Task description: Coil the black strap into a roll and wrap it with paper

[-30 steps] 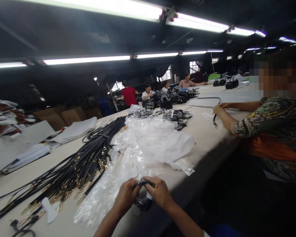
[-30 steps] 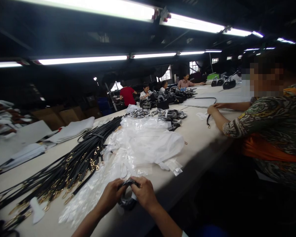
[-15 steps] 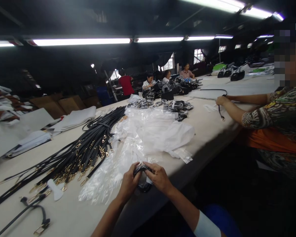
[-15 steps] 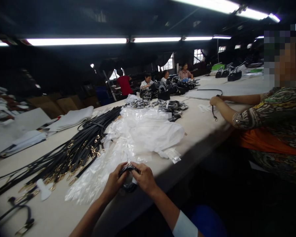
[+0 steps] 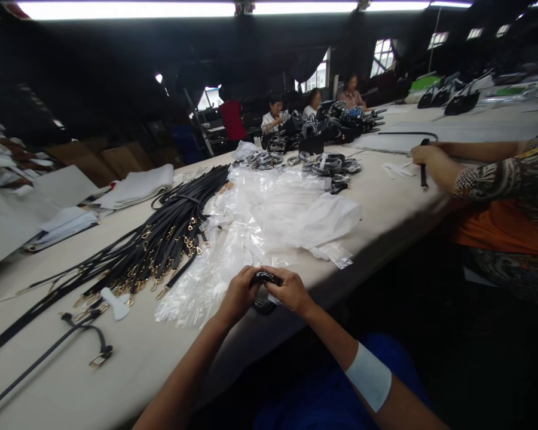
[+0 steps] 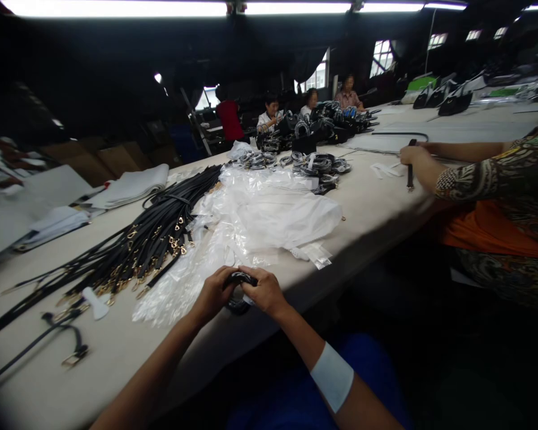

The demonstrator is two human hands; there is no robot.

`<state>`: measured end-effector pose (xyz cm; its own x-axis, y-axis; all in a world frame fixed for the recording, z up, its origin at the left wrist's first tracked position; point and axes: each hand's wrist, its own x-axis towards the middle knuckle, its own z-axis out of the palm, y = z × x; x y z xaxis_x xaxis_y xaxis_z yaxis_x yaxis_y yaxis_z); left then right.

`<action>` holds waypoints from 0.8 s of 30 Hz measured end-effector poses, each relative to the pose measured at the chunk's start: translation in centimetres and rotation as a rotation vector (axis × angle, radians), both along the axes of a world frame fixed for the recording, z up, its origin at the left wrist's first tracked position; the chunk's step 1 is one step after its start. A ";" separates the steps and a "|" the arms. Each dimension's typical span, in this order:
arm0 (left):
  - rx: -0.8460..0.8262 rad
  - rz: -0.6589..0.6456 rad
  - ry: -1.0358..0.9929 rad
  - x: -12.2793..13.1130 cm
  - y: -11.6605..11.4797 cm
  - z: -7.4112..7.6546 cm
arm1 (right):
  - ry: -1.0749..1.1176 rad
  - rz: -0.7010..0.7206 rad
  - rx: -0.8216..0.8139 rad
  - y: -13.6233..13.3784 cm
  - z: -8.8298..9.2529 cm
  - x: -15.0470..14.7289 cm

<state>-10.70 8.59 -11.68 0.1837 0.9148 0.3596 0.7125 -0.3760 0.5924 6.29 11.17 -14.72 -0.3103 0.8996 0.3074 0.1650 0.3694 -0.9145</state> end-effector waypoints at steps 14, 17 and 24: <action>-0.025 -0.009 0.051 -0.5 -0.1 0.5 | -0.075 -0.049 0.002 0.2 0.2 -0.3; -0.071 -0.058 0.003 -0.8 0.5 0.7 | -0.098 -0.038 -0.009 0.4 0.3 -0.3; -0.214 -0.018 -0.125 -1.4 1.3 -0.3 | -0.105 -0.025 -0.061 0.7 0.5 -0.2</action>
<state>-12.06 9.93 -11.98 0.1674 0.9694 0.1795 0.6228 -0.2451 0.7430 6.08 11.84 -14.23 -0.3156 0.9234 0.2186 0.2695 0.3081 -0.9124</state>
